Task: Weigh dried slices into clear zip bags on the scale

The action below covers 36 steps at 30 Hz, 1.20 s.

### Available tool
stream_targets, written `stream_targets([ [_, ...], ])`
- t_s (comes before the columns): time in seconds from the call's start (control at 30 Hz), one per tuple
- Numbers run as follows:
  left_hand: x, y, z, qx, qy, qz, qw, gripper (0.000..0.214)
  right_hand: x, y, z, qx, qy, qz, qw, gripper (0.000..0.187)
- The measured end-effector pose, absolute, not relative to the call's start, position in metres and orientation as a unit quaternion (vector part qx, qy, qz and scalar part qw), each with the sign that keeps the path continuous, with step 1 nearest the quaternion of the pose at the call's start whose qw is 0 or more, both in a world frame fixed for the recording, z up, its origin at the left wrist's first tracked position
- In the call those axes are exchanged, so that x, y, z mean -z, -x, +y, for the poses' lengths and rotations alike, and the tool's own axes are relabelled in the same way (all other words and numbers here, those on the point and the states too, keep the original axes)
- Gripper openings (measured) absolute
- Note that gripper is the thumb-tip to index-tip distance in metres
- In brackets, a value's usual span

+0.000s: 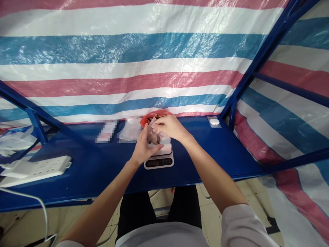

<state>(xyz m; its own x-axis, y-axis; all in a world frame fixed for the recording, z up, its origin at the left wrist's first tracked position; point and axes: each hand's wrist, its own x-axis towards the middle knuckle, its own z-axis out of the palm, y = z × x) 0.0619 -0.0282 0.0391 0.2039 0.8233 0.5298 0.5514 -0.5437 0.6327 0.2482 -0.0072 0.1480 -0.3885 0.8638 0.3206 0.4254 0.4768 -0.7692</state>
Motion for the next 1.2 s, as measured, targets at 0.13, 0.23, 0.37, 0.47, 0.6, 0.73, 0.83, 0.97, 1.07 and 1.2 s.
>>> stream_targets([
  [0.13, -0.036, -0.065, -0.028, -0.381, -0.789, 0.474, 0.087, 0.092, -0.139, -0.257, -0.008, -0.361, 0.427, -0.731, 0.391, 0.022],
  [0.23, -0.041, -0.056, -0.025, -0.335, -0.823, 0.453, 0.074, 0.082, -0.132, -0.268, -0.010, -0.425, 0.449, -0.681, 0.393, 0.030],
  [0.37, -0.050, -0.042, -0.018, -0.263, -0.866, 0.415, 0.093, 0.081, -0.111, -0.282, -0.012, -0.492, 0.471, -0.612, 0.402, 0.035],
  [0.47, -0.052, -0.038, -0.011, -0.210, -0.887, 0.394, 0.115, 0.078, -0.090, -0.289, -0.012, -0.508, 0.488, -0.582, 0.407, 0.037],
  [0.6, -0.047, -0.036, 0.000, -0.179, -0.902, 0.372, 0.127, 0.076, -0.065, -0.294, -0.010, -0.514, 0.511, -0.552, 0.413, 0.035],
  [0.73, -0.039, -0.034, 0.005, -0.182, -0.907, 0.357, 0.129, 0.077, -0.051, -0.296, -0.008, -0.507, 0.527, -0.543, 0.412, 0.031],
  [0.83, -0.035, -0.032, 0.004, -0.198, -0.911, 0.340, 0.126, 0.075, -0.045, -0.296, -0.007, -0.497, 0.537, -0.543, 0.411, 0.029],
  [0.97, -0.033, -0.030, 0.002, -0.228, -0.903, 0.337, 0.139, 0.069, -0.042, -0.301, -0.008, -0.479, 0.551, -0.552, 0.401, 0.033],
  [1.07, -0.030, -0.019, -0.001, -0.281, -0.866, 0.382, 0.155, 0.062, -0.037, -0.312, -0.013, -0.424, 0.581, -0.570, 0.398, 0.039],
  [1.2, -0.017, 0.004, -0.006, -0.344, -0.799, 0.477, 0.123, 0.060, -0.021, -0.327, -0.024, -0.229, 0.644, -0.634, 0.362, 0.034],
])
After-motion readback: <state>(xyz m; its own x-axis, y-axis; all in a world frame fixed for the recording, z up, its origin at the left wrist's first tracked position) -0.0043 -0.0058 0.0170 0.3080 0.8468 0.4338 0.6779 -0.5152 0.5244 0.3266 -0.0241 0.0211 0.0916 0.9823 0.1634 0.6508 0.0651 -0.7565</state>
